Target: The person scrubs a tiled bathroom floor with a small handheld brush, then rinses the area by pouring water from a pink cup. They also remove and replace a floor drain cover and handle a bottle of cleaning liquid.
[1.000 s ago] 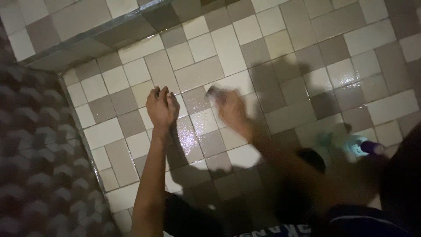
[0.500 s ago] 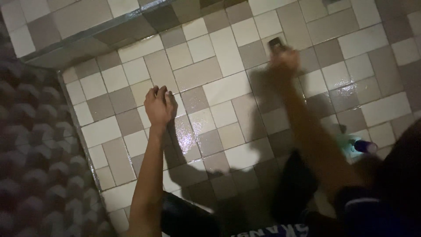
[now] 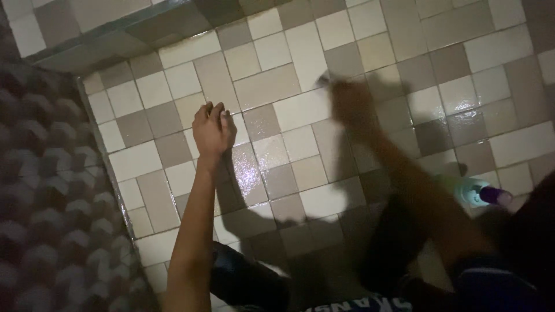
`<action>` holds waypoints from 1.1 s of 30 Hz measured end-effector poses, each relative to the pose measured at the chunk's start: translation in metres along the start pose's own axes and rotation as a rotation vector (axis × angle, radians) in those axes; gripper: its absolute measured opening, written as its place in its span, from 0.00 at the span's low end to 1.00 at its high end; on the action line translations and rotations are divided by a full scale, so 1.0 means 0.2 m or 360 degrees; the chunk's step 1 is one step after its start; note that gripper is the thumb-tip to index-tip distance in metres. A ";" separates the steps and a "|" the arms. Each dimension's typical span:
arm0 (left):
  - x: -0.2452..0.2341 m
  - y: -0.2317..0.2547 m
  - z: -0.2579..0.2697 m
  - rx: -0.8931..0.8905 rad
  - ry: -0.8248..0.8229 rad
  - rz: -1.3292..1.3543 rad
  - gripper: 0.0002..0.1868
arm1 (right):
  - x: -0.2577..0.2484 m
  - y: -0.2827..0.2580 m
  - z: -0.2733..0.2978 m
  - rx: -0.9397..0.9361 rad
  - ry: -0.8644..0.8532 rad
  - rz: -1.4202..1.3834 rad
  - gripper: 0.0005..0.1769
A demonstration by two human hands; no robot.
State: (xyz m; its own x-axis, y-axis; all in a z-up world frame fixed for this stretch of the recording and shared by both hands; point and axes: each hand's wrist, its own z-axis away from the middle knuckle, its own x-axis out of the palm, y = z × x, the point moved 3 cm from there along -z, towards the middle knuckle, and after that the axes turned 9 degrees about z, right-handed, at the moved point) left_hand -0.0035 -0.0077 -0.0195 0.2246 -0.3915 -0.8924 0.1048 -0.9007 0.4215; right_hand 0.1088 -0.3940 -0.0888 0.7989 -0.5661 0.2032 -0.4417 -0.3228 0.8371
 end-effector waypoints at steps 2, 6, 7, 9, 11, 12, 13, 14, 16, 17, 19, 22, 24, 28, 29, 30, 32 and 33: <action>-0.03 0.04 -0.02 -0.0055 -0.0018 0.0150 0.25 | 0.54 0.06 -0.01 0.0833 -0.0155 -0.2210 0.19; 0.03 -0.04 0.00 -0.0155 -0.0101 0.0097 0.30 | 0.53 -0.14 0.09 0.0864 -0.0812 -0.2166 0.18; 0.05 -0.06 0.01 -0.0111 -0.0049 0.0017 0.24 | 0.36 -0.12 -0.01 0.0567 -0.0834 -0.2083 0.08; 0.06 -0.08 -0.01 -0.0079 0.0015 -0.0073 0.19 | -0.03 0.13 -0.23 0.0274 -0.0826 -0.2001 0.24; 0.05 -0.06 0.01 -0.0136 -0.0019 -0.0049 0.19 | -0.48 0.56 -0.56 0.1049 -0.1667 -0.3683 0.32; 0.02 -0.03 0.00 -0.0145 -0.0023 -0.0057 0.19 | -0.70 0.46 -0.41 0.1042 -0.1673 -0.3694 0.32; -0.01 -0.01 -0.01 -0.0142 -0.0058 -0.0055 0.19 | -0.94 0.39 -0.29 0.0609 -0.1090 -0.3648 0.19; -0.03 0.02 -0.05 -0.0128 -0.0089 -0.0051 0.19 | -1.20 0.31 -0.20 0.0208 -0.0524 -0.3502 0.08; -0.01 0.00 -0.03 -0.0113 -0.0079 -0.0091 0.19 | -1.05 0.61 -0.40 -0.0026 -0.0505 -0.3595 0.08; 0.00 -0.02 -0.02 -0.0099 -0.0067 -0.0127 0.19 | -0.99 0.76 -0.49 -0.0268 -0.0484 -0.3674 0.07; 0.01 -0.01 -0.01 -0.0112 -0.0067 -0.0128 0.18 | -0.82 0.50 -0.39 -0.0181 -0.0858 -0.3715 0.11; -0.05 0.04 -0.03 -0.0142 -0.0021 -0.0095 0.16 | -0.22 -0.06 -0.06 -0.0065 -0.0897 -0.2924 0.13; -0.05 0.02 -0.03 -0.0155 0.0001 -0.0050 0.15 | 0.23 -0.29 0.04 -0.0029 -0.0597 -0.2113 0.12; 0.01 -0.05 -0.03 -0.0133 -0.0040 -0.0040 0.18 | 0.59 -0.71 0.34 0.0628 -0.1187 -0.1643 0.20; 0.00 -0.05 -0.03 -0.0156 -0.0020 -0.0036 0.20 | 0.49 -0.89 0.42 0.0496 -0.0938 -0.0913 0.25; -0.01 -0.04 -0.04 -0.0162 -0.0012 -0.0042 0.20 | 0.36 -0.54 0.40 0.0501 -0.0930 -0.0920 0.25; -0.02 -0.02 -0.05 -0.0180 -0.0079 -0.0036 0.17 | -0.06 -0.17 -0.24 -0.0165 -0.1316 -0.2127 0.30; -0.03 -0.02 -0.05 -0.0187 -0.0082 -0.0042 0.17 | -0.33 0.05 -0.29 -0.0170 -0.1315 -0.2136 0.30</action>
State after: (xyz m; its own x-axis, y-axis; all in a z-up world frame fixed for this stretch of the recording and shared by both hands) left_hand 0.0048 0.0003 -0.0136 0.1706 -0.3797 -0.9092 0.2233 -0.8838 0.4110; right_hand 0.0750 -0.3153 -0.0634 0.1190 -0.1753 -0.9773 0.4339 -0.8762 0.2100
